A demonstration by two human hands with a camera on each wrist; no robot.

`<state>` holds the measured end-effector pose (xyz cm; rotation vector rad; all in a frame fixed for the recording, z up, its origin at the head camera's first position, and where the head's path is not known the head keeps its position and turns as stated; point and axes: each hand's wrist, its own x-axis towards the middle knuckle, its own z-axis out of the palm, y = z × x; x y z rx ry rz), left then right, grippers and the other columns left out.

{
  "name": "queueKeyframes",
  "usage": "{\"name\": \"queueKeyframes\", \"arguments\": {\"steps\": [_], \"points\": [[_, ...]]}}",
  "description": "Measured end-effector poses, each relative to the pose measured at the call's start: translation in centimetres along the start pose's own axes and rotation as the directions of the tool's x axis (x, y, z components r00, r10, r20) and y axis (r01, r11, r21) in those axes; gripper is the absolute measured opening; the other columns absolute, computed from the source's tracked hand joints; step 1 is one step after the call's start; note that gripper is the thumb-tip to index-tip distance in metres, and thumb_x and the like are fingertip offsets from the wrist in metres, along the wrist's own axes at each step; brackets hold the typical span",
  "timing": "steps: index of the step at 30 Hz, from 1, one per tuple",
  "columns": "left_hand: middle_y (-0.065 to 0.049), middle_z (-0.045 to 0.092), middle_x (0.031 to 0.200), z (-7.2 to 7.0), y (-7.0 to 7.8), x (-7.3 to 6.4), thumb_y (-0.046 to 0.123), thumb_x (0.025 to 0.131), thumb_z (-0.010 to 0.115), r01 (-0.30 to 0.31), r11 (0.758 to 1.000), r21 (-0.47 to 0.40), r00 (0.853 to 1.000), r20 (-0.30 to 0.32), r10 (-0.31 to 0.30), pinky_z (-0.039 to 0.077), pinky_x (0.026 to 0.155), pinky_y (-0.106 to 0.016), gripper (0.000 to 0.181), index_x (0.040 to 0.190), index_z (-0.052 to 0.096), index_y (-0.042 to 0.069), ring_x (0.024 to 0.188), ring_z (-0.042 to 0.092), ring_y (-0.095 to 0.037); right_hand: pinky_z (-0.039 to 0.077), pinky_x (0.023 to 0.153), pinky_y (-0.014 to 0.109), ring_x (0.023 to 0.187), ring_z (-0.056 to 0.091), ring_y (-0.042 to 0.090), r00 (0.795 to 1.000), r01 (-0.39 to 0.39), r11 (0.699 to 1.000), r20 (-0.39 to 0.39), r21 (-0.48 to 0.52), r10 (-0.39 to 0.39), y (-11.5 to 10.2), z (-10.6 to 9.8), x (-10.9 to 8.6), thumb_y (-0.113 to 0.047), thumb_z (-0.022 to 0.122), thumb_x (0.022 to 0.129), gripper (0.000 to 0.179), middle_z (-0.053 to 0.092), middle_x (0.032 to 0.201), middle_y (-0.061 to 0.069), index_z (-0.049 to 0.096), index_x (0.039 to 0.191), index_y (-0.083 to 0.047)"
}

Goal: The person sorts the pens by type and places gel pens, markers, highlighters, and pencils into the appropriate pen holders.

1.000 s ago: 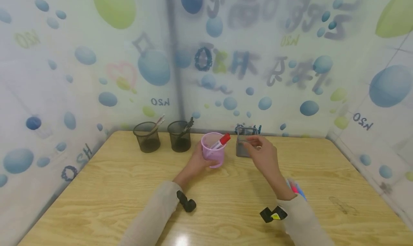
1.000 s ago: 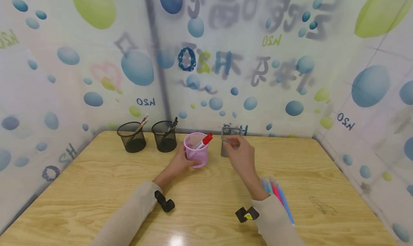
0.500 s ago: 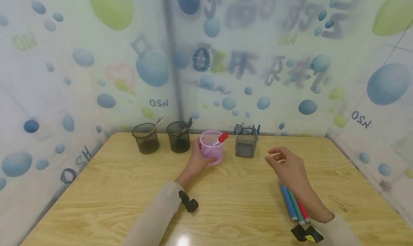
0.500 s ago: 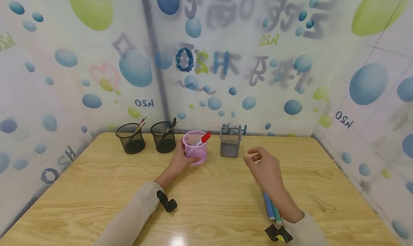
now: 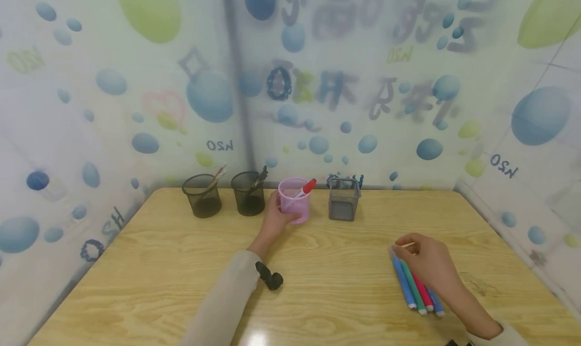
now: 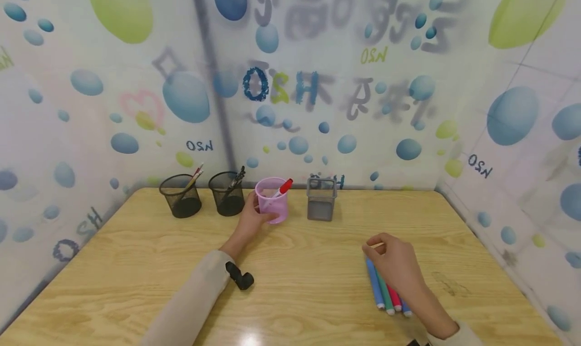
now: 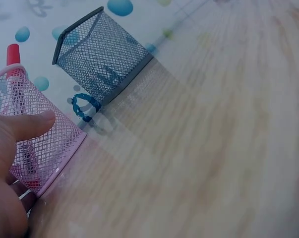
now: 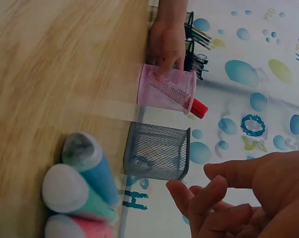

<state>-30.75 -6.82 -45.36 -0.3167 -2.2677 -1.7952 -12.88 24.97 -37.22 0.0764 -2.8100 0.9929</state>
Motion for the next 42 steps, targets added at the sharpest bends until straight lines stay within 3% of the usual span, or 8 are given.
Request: {"name": "queueKeyframes", "arguments": {"steps": [10,19,22,27,30,35,38,42], "points": [[-0.018,0.049,0.134,0.2,0.2,0.5,-0.006,0.07,0.077,0.006,1.0,-0.028,0.999,-0.043,-0.008,0.042,0.098,-0.047,0.079,0.139,0.041,0.006,0.12,0.049,-0.036,0.049,0.049,0.027,0.059,0.062,0.014,1.0,0.009,1.0,0.015,-0.021,-0.009,1.9,0.9,0.1,-0.02,0.068,0.09,0.025,0.07,0.086,0.012,0.066,0.1,0.002],[-0.023,0.047,0.12,0.3,0.3,-0.2,-0.003,0.068,0.08,0.039,0.999,-0.036,0.991,-0.127,-0.043,0.045,0.094,-0.045,0.084,0.139,0.036,0.003,0.108,0.052,-0.036,0.05,0.052,0.028,0.063,0.062,0.015,0.997,0.001,1.0,0.077,-0.01,0.0,2.6,1.7,0.4,-0.012,0.074,0.082,0.023,0.07,0.084,0.008,0.067,0.099,0.001],[-0.022,0.041,0.114,0.6,0.6,-0.7,0.0,0.066,0.082,0.04,0.999,-0.024,0.975,-0.216,-0.044,0.045,0.088,-0.044,0.081,0.133,0.037,0.001,0.102,0.048,-0.035,0.05,0.05,0.027,0.06,0.061,0.015,0.996,-0.008,1.0,0.088,0.025,0.006,2.5,1.9,0.5,-0.012,0.076,0.08,0.025,0.069,0.084,0.007,0.066,0.099,0.002],[-0.016,0.043,0.1,1.0,1.3,-1.6,0.007,0.072,0.082,0.007,0.995,-0.1,0.926,-0.374,-0.044,0.04,0.076,-0.035,0.061,0.115,0.039,-0.001,0.089,0.044,-0.028,0.049,0.045,0.027,0.05,0.058,0.015,0.995,-0.028,0.998,0.095,0.055,0.023,2.2,2.2,0.5,-0.011,0.078,0.078,0.03,0.068,0.081,0.005,0.065,0.102,0.002],[-0.006,0.045,0.085,1.4,1.6,-2.3,0.008,0.077,0.079,-0.026,0.989,-0.143,0.914,-0.404,-0.034,0.038,0.066,-0.028,0.048,0.108,0.044,-0.002,0.077,0.043,-0.019,0.048,0.046,0.027,0.051,0.056,0.015,0.993,-0.026,0.999,0.112,0.04,0.021,2.2,2.3,0.6,-0.014,0.08,0.077,0.034,0.066,0.078,0.002,0.064,0.104,0.001],[-0.001,0.048,0.074,3.2,2.5,-3.6,0.003,0.08,0.073,-0.11,0.983,-0.144,0.951,-0.302,0.062,0.04,0.06,-0.022,0.026,0.098,0.054,-0.001,0.068,0.046,-0.014,0.046,0.046,0.026,0.053,0.054,0.013,0.989,-0.002,1.0,0.151,0.019,-0.001,2.5,2.7,0.6,-0.018,0.081,0.076,0.04,0.063,0.074,-0.002,0.063,0.108,0.0],[-0.005,0.051,0.075,4.5,2.7,-4.2,0.005,0.082,0.073,-0.166,0.978,-0.123,0.98,-0.132,0.15,0.04,0.061,-0.022,0.025,0.101,0.058,0.001,0.07,0.047,-0.015,0.046,0.045,0.026,0.05,0.054,0.013,0.985,0.017,1.0,0.169,0.015,-0.019,2.6,2.9,0.6,-0.018,0.08,0.077,0.046,0.061,0.072,-0.003,0.06,0.114,0.001],[-0.016,0.056,0.095,6.3,3.1,-4.7,0.008,0.08,0.077,-0.141,0.982,-0.125,0.986,0.077,0.151,0.044,0.073,-0.029,0.046,0.12,0.053,0.002,0.087,0.052,-0.024,0.045,0.044,0.025,0.048,0.052,0.012,0.983,0.034,0.999,0.182,0.01,-0.035,2.7,3.1,0.6,-0.016,0.08,0.077,0.052,0.059,0.068,-0.004,0.055,0.121,0.001]]}}
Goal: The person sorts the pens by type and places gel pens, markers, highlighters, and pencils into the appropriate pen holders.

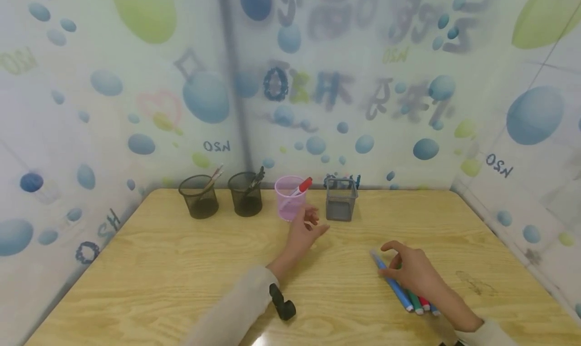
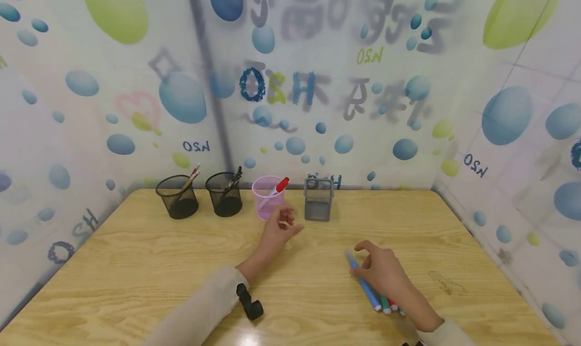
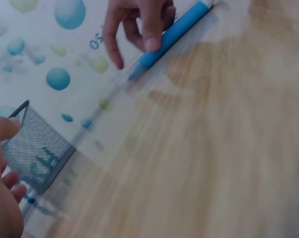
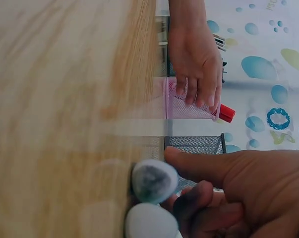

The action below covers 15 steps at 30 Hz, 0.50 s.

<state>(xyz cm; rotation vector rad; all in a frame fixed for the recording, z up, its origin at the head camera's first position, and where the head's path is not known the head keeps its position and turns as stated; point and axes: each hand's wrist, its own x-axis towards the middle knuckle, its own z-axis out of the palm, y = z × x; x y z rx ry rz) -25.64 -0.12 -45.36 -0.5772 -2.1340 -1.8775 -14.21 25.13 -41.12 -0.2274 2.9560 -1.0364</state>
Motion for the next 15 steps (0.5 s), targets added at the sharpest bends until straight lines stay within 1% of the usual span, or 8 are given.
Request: {"name": "queueKeyframes", "arguments": {"steps": [1,2,4,7,11,13,15], "points": [[-0.017,0.055,0.102,0.5,0.1,0.0,0.009,0.08,0.077,0.02,1.0,0.007,0.999,0.025,-0.02,0.045,0.076,-0.031,0.053,0.125,0.05,0.002,0.093,0.052,-0.026,0.044,0.043,0.025,0.047,0.052,0.012,1.0,0.004,1.0,0.001,-0.002,-0.004,0.0,0.0,0.0,-0.015,0.08,0.077,0.053,0.059,0.067,-0.004,0.055,0.121,0.001],[-0.017,0.054,0.109,0.9,0.2,0.0,0.009,0.08,0.078,0.05,0.999,0.01,0.998,0.037,-0.05,0.046,0.081,-0.034,0.06,0.13,0.046,0.002,0.099,0.052,-0.028,0.044,0.044,0.025,0.048,0.052,0.011,1.0,0.012,1.0,0.001,-0.009,-0.012,0.0,0.1,0.0,-0.015,0.079,0.078,0.052,0.058,0.067,-0.005,0.055,0.121,0.001],[-0.018,0.05,0.122,1.8,0.3,0.1,0.009,0.079,0.079,0.095,0.995,0.009,0.995,0.037,-0.095,0.044,0.091,-0.039,0.073,0.139,0.038,0.002,0.112,0.049,-0.031,0.043,0.045,0.024,0.048,0.05,0.011,0.999,0.032,0.999,0.003,-0.025,-0.032,-0.1,0.1,0.0,-0.014,0.079,0.078,0.051,0.057,0.065,-0.005,0.055,0.121,0.001],[-0.018,0.042,0.138,2.7,0.3,0.5,0.01,0.078,0.079,0.139,0.99,0.002,0.99,0.029,-0.139,0.038,0.101,-0.042,0.087,0.147,0.027,0.003,0.125,0.042,-0.032,0.042,0.047,0.024,0.049,0.049,0.01,0.998,0.055,0.997,0.004,-0.049,-0.055,-0.1,0.3,0.0,-0.013,0.078,0.079,0.049,0.056,0.064,-0.007,0.056,0.12,0.0],[-0.02,0.032,0.148,3.6,0.0,1.3,0.012,0.076,0.082,0.183,0.983,-0.016,0.982,0.048,-0.182,0.031,0.108,-0.043,0.099,0.15,0.017,0.002,0.135,0.031,-0.034,0.042,0.046,0.024,0.048,0.048,0.01,0.998,0.061,0.996,0.012,-0.06,-0.061,-0.1,0.4,0.0,-0.013,0.077,0.08,0.047,0.054,0.063,-0.007,0.057,0.121,-0.001],[-0.019,0.028,0.151,3.8,-0.3,1.8,0.015,0.076,0.082,0.211,0.977,-0.022,0.976,0.067,-0.209,0.028,0.109,-0.043,0.103,0.151,0.014,0.003,0.138,0.027,-0.034,0.041,0.046,0.024,0.048,0.048,0.01,0.997,0.072,0.996,0.022,-0.058,-0.071,-0.1,0.4,0.0,-0.012,0.076,0.081,0.046,0.053,0.062,-0.007,0.057,0.122,-0.001],[-0.018,0.025,0.152,3.8,-0.6,2.3,0.017,0.074,0.084,0.225,0.974,-0.028,0.972,0.08,-0.222,0.027,0.11,-0.043,0.106,0.152,0.013,0.005,0.138,0.025,-0.035,0.041,0.046,0.024,0.047,0.047,0.009,0.996,0.087,0.995,0.035,-0.052,-0.085,-0.2,0.5,0.0,-0.012,0.075,0.082,0.045,0.053,0.061,-0.006,0.056,0.122,0.0]]}}
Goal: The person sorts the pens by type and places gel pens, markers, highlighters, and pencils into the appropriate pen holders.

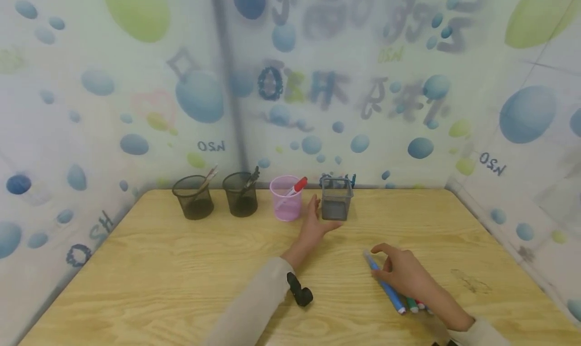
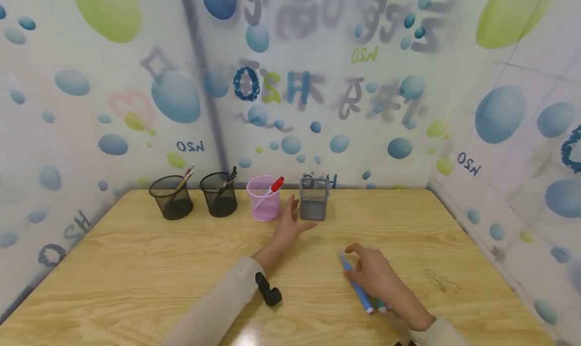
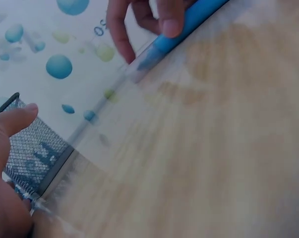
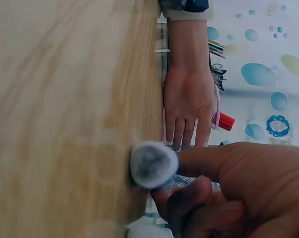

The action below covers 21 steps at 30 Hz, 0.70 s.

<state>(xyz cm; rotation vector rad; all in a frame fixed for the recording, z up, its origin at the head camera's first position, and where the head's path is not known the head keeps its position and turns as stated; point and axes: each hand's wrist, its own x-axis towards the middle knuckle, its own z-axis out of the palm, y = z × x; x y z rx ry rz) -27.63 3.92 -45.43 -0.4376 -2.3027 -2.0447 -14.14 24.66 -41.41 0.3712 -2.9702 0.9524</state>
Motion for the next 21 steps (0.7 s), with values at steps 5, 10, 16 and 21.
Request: {"name": "queueKeyframes", "arguments": {"steps": [5,10,16,21], "points": [[-0.013,0.021,0.155,-0.2,-0.2,1.2,0.016,0.073,0.084,0.012,1.0,0.014,0.999,0.05,-0.013,0.025,0.111,-0.044,0.11,0.154,0.01,0.01,0.14,0.022,-0.031,0.04,0.045,0.023,0.046,0.045,0.008,1.0,0.025,1.0,0.01,0.015,-0.026,-0.2,0.1,-0.1,-0.012,0.073,0.084,0.044,0.051,0.06,-0.006,0.055,0.121,0.003],[-0.012,0.016,0.157,-0.3,-0.5,2.0,0.018,0.076,0.082,-0.006,0.998,0.061,0.998,0.057,0.002,0.021,0.112,-0.045,0.108,0.154,0.007,0.011,0.142,0.016,-0.028,0.04,0.046,0.023,0.047,0.046,0.008,1.0,0.017,1.0,0.014,0.012,-0.018,-0.3,0.2,0.0,-0.012,0.073,0.083,0.046,0.051,0.06,-0.007,0.055,0.122,0.004],[-0.014,0.02,0.156,-0.3,-0.6,2.8,0.02,0.077,0.082,-0.005,0.998,0.065,0.999,0.043,0.002,0.025,0.111,-0.044,0.108,0.155,0.007,0.015,0.141,0.02,-0.03,0.04,0.045,0.022,0.048,0.046,0.007,0.999,0.03,1.0,0.019,0.009,-0.03,-0.1,0.5,0.1,-0.01,0.073,0.083,0.046,0.051,0.06,-0.007,0.054,0.123,0.005],[-0.018,0.035,0.148,0.0,-0.7,3.2,0.018,0.078,0.081,-0.001,0.997,0.076,1.0,0.014,0.0,0.032,0.108,-0.042,0.104,0.154,0.011,0.013,0.136,0.032,-0.032,0.041,0.046,0.022,0.048,0.047,0.008,1.0,0.0,1.0,0.018,0.016,-0.001,-0.1,0.6,0.0,-0.009,0.072,0.083,0.048,0.052,0.061,-0.006,0.052,0.123,0.008]]}}
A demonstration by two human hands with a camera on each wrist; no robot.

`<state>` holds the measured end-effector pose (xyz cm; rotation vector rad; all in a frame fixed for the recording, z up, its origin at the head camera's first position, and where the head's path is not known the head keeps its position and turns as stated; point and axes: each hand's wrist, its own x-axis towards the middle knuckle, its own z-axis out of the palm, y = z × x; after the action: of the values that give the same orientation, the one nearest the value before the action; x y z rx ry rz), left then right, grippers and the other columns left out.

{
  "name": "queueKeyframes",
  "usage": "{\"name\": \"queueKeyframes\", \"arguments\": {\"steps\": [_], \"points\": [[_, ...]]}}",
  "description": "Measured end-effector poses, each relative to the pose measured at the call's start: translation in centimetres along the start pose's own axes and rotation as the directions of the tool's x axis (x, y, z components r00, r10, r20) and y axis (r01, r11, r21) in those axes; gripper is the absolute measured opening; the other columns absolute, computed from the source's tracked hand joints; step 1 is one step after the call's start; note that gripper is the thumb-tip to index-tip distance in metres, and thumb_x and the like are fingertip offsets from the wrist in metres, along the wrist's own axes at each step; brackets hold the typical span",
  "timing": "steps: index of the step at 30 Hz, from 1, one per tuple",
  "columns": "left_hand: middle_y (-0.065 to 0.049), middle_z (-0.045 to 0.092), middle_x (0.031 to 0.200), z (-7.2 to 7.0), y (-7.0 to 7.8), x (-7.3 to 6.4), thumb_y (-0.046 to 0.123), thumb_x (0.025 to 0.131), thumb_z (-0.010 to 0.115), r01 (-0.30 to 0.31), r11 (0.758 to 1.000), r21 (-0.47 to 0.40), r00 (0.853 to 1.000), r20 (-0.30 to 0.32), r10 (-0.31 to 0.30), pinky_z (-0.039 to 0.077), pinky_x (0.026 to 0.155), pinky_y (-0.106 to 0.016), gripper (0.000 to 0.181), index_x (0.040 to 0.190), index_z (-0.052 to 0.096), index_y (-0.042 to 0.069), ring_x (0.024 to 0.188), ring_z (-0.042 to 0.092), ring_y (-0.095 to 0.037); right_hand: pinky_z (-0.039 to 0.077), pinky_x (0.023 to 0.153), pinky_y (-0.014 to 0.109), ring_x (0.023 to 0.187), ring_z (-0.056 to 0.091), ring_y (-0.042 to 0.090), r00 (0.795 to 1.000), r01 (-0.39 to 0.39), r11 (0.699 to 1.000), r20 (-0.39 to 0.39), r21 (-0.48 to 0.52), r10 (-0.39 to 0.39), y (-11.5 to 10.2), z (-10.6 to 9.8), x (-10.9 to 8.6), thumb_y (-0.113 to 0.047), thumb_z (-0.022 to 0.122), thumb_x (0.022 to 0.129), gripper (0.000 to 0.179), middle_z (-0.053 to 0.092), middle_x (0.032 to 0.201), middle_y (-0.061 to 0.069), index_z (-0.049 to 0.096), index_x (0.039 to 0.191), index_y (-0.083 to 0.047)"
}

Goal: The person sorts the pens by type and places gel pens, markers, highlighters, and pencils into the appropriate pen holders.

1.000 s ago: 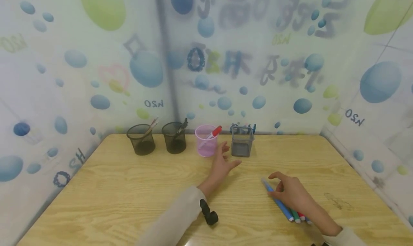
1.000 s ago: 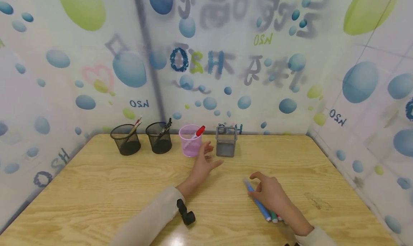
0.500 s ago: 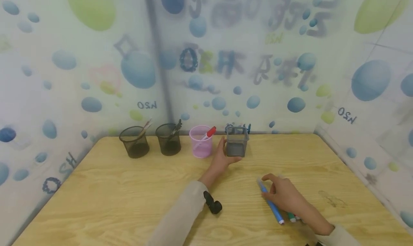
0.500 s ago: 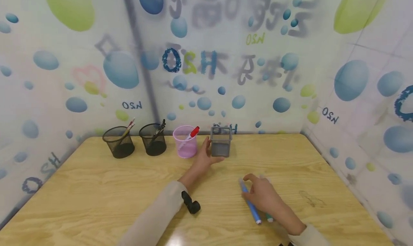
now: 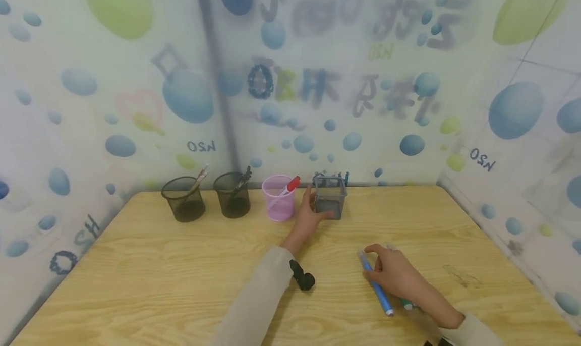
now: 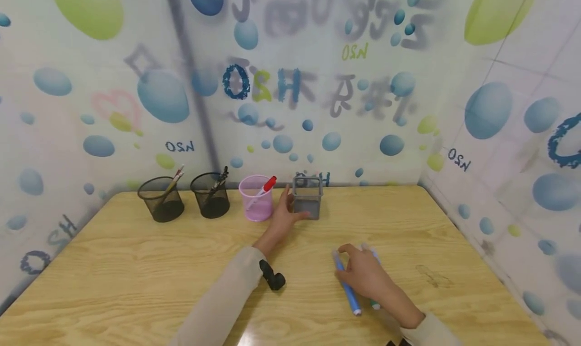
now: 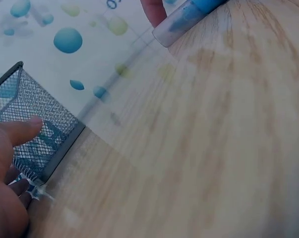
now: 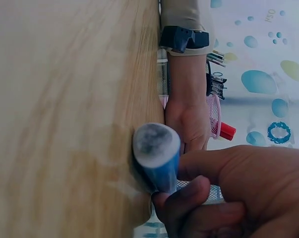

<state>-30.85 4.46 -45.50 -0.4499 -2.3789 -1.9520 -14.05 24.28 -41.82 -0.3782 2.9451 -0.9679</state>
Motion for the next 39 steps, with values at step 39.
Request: {"name": "queueKeyframes", "arguments": {"steps": [39], "points": [[-0.013,0.047,0.127,-4.0,-0.2,-4.0,0.014,0.069,0.086,-0.083,0.997,0.005,0.966,0.246,0.079,0.04,0.097,-0.041,0.085,0.139,0.037,0.008,0.111,0.049,-0.025,0.032,0.037,0.017,0.036,0.046,0.011,0.961,-0.275,0.96,-0.012,0.049,0.276,-1.4,0.3,0.4,-0.009,0.066,0.083,0.037,0.052,0.049,0.004,0.054,0.111,0.013]]}}
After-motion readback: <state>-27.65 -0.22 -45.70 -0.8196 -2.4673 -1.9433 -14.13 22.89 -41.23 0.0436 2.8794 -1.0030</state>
